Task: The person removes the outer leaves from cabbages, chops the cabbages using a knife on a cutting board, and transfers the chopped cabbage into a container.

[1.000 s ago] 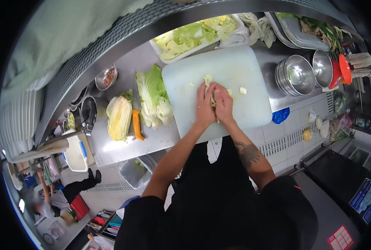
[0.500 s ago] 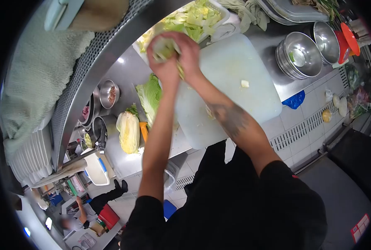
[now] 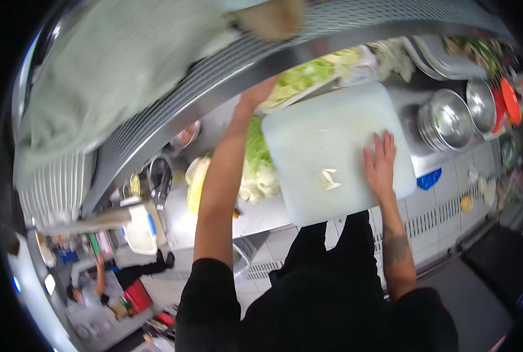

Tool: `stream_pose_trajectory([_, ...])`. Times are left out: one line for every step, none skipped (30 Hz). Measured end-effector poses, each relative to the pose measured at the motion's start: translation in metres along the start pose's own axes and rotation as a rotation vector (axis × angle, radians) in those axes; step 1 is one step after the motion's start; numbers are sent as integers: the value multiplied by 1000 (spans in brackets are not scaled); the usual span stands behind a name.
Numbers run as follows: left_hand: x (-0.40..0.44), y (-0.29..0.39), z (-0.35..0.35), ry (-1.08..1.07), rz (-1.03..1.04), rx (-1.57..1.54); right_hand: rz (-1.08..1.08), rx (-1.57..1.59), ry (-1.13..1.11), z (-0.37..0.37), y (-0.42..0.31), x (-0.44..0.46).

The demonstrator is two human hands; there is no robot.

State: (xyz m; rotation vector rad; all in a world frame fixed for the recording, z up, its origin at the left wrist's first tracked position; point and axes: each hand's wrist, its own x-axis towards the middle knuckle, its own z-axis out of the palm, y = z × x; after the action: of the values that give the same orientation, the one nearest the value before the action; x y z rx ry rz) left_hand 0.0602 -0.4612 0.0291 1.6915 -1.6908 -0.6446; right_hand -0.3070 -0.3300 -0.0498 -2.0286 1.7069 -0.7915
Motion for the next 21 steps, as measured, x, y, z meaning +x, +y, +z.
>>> stream_pose_trajectory([-15, 16, -9, 116, 2, 115, -3, -27, -47, 2, -20, -14])
stream_pose_trajectory([-32, 18, -18, 250, -52, 148, -83, -19, -107, 11, -35, -23])
stream_pose_trajectory([-48, 15, -28, 372, 21, 154, -158, -12, -156, 24, -49, -30])
stream_pose_trajectory([-65, 13, -40, 489, 105, 159, -229, -12, -197, 30, -61, -35])
stream_pose_trajectory([-89, 19, -55, 524, 25, 171, -303, -39, -227, 29, -71, -40])
stream_pose_trajectory([-118, 28, -67, 552, -50, 175, -368, -70, -253, 25, -78, -46])
stream_pose_trajectory([-147, 22, -70, 597, -41, 130, -430, -107, -274, 22, -83, -49])
stream_pose_trajectory([-178, 14, -70, 640, -31, 84, -504, -112, -286, 19, -81, -50])
stream_pose_trajectory([-212, 18, -70, 614, -84, -5, -575, -117, -308, 16, -73, -53])
stream_pose_trajectory([-248, 22, -66, 584, -139, -96, -642, -122, -335, 13, -63, -56])
stream_pose_trajectory([-283, 18, -56, 567, -203, -168, -767, -169, -289, 10, -53, -54])
stream_pose_trajectory([-317, 15, -46, 551, -270, -241, -817, -186, -357, 6, -46, -47])
stream_pose_trajectory([-348, 20, -40, 502, -360, -219, -866, -203, -431, 1, -39, -39])
stream_pose_trajectory([-373, 25, -34, 454, -442, -199, -916, -223, -501, -2, -35, -29])
stream_pose_trajectory([-396, 25, -23, 456, -501, -247, -962, -236, -535, 0, -33, -17])
stream_pose_trajectory([-415, 26, -12, 457, -560, -297, -931, -215, -534, 5, -30, -8])
stream_pose_trajectory([-430, 32, -5, 447, -596, -286, -899, -195, -533, 10, -28, 0])
stream_pose_trajectory([-441, 37, 2, 435, -629, -278, -864, -178, -531, 15, -25, 6])
stream_pose_trajectory([-446, 39, 7, 424, -660, -271, -927, -172, -472, 18, -24, 11])
stream_pose_trajectory([-446, 41, 8, 420, -603, -259, -906, -187, -441, 20, -20, 17])
stream_pose_trajectory([-449, 44, 5, 425, -552, -239, -893, -194, -412, 23, -18, 22])
